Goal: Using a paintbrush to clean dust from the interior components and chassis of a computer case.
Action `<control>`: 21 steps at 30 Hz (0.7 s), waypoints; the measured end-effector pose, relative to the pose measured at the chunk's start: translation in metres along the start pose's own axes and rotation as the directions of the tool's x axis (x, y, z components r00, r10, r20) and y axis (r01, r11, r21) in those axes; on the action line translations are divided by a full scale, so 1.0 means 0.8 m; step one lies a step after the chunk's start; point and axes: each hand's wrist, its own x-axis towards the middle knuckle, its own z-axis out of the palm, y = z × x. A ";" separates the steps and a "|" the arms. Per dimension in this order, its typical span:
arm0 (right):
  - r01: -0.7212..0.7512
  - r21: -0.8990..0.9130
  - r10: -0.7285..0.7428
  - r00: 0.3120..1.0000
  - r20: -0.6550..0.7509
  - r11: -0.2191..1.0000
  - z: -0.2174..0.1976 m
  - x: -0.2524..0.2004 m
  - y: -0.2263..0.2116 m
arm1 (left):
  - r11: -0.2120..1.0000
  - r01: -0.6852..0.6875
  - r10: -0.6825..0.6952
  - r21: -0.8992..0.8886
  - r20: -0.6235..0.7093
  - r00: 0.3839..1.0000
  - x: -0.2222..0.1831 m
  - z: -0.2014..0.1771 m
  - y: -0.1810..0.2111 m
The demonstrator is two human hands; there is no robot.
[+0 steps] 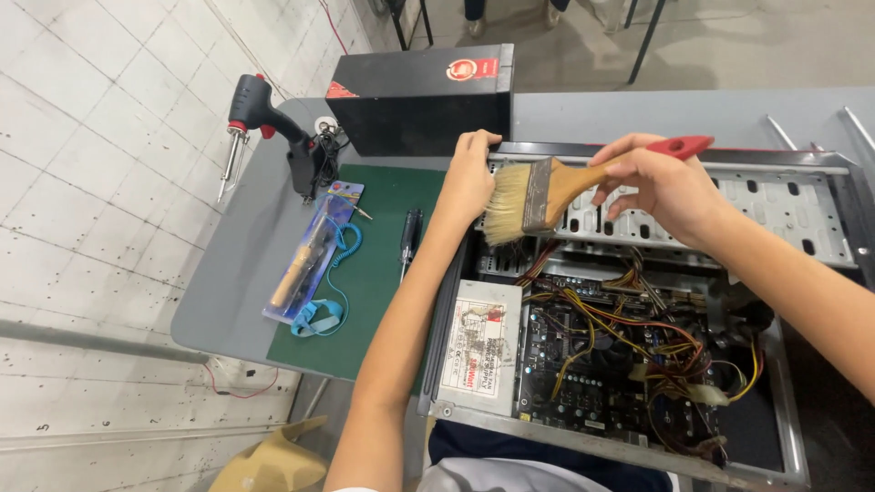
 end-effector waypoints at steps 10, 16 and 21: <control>0.074 -0.106 -0.093 0.978 -0.186 0.992 -0.014 -0.010 -0.010 | 1.000 0.012 -0.012 -0.016 -0.006 1.000 -0.005 0.001 0.002; 0.084 -0.481 -0.227 0.942 -0.248 0.873 -0.043 -0.026 -0.063 | 1.000 0.009 -0.009 0.011 -0.041 0.999 -0.007 -0.001 0.007; 0.058 -0.650 -0.227 0.957 -0.180 0.758 -0.131 -0.004 -0.077 | 0.986 0.056 -0.054 0.155 -0.017 0.998 -0.012 -0.007 0.023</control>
